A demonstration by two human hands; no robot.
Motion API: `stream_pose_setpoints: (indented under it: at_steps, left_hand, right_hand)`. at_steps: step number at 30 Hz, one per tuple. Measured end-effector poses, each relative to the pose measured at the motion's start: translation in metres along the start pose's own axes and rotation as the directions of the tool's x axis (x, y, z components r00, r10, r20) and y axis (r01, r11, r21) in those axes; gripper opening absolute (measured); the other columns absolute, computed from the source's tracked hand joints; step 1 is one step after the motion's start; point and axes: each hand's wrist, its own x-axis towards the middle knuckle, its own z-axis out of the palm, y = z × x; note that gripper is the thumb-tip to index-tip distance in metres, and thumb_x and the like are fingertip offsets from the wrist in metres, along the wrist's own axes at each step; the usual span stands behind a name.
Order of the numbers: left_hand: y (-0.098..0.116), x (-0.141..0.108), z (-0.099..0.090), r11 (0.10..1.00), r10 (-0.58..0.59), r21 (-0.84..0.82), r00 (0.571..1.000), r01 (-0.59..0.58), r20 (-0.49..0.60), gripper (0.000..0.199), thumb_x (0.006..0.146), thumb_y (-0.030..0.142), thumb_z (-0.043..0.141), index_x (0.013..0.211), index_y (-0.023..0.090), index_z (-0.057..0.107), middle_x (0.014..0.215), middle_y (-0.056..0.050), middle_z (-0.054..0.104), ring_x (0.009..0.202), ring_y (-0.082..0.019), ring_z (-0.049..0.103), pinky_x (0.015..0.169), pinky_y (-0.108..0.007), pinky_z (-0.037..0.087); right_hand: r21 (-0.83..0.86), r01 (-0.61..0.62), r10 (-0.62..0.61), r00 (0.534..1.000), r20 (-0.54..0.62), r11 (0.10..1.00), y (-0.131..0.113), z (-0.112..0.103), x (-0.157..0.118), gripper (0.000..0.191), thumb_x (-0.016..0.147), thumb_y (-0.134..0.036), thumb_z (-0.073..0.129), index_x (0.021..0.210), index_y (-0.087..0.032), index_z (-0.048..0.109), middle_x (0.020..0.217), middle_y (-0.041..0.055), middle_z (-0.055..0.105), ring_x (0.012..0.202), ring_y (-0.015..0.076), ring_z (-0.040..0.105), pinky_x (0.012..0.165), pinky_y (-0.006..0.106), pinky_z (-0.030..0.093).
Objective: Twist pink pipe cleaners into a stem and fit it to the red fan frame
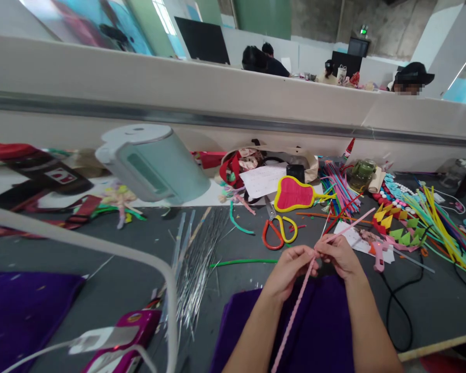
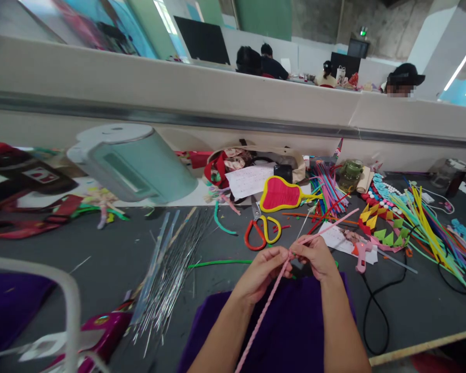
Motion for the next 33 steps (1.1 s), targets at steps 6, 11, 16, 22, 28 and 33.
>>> stream_pose_setpoints:
  at_steps: [6,11,16,22,28,33]
  left_hand:
    - [-0.003,0.003,0.002,0.999,0.041,-0.024,0.997,-0.043,-0.064,0.03,0.059,0.033,0.079,0.059,0.015,0.054,0.048,0.004,0.054,0.043,-0.008,0.048,0.054,-0.023,0.044]
    - [-0.009,0.002,0.006,0.836,0.384,0.497,0.895,-0.233,-0.227,0.023,0.068,0.031,0.07,0.055,0.017,0.056,0.049,0.003,0.05,0.047,-0.009,0.041,0.048,-0.02,0.028]
    - [-0.008,0.0,0.004,0.773,0.453,0.578,0.865,-0.262,-0.214,0.023,0.072,0.035,0.067,0.059,0.017,0.061,0.054,0.001,0.055,0.052,-0.01,0.046,0.051,-0.02,0.032]
    - [0.003,0.003,-0.002,0.98,0.201,0.031,0.968,-0.198,-0.15,0.034,0.062,0.037,0.078,0.086,0.015,0.068,0.069,-0.003,0.067,0.056,-0.011,0.058,0.058,-0.022,0.045]
    - [-0.007,0.009,0.004,0.926,0.35,-0.026,0.883,-0.377,-0.313,0.03,0.056,0.031,0.082,0.079,0.015,0.07,0.073,-0.002,0.069,0.064,-0.013,0.061,0.062,-0.024,0.05]
    - [-0.003,0.015,-0.01,0.893,0.317,-0.152,0.833,-0.423,-0.454,0.033,0.053,0.037,0.083,0.071,0.013,0.069,0.065,-0.001,0.067,0.055,-0.01,0.058,0.059,-0.022,0.05]
  right_hand:
    - [-0.061,0.005,-0.007,0.999,-0.032,0.998,0.003,-0.002,0.002,0.02,0.061,-0.032,0.078,0.063,-0.015,0.068,0.048,-0.0033,0.056,0.04,0.0056,0.04,0.038,0.018,0.025]
    - [-0.165,0.038,-0.057,0.992,-0.108,0.986,0.007,0.002,0.005,0.018,0.062,-0.03,0.076,0.059,-0.015,0.066,0.045,-0.0046,0.053,0.038,0.0046,0.035,0.037,0.018,0.022]
    - [-0.097,0.067,-0.083,0.982,-0.172,0.993,0.005,0.005,0.004,0.017,0.061,-0.027,0.076,0.059,-0.015,0.064,0.046,-0.0043,0.054,0.04,0.0055,0.037,0.037,0.018,0.023]
    - [0.26,0.076,-0.028,0.983,-0.182,0.963,0.006,0.006,0.006,0.018,0.061,-0.029,0.077,0.062,-0.015,0.065,0.044,-0.0047,0.049,0.038,0.0047,0.034,0.035,0.017,0.02]
    - [0.076,0.195,-0.16,0.931,-0.328,0.978,0.017,0.034,0.004,0.018,0.066,-0.033,0.074,0.064,-0.017,0.065,0.053,-0.0033,0.055,0.044,0.0072,0.041,0.039,0.019,0.029]
    - [-0.506,0.297,-0.441,0.876,-0.193,0.81,0.017,0.036,-0.002,0.011,0.075,-0.031,0.068,0.073,-0.02,0.07,0.07,0.0023,0.065,0.062,0.0152,0.055,0.057,0.026,0.042]
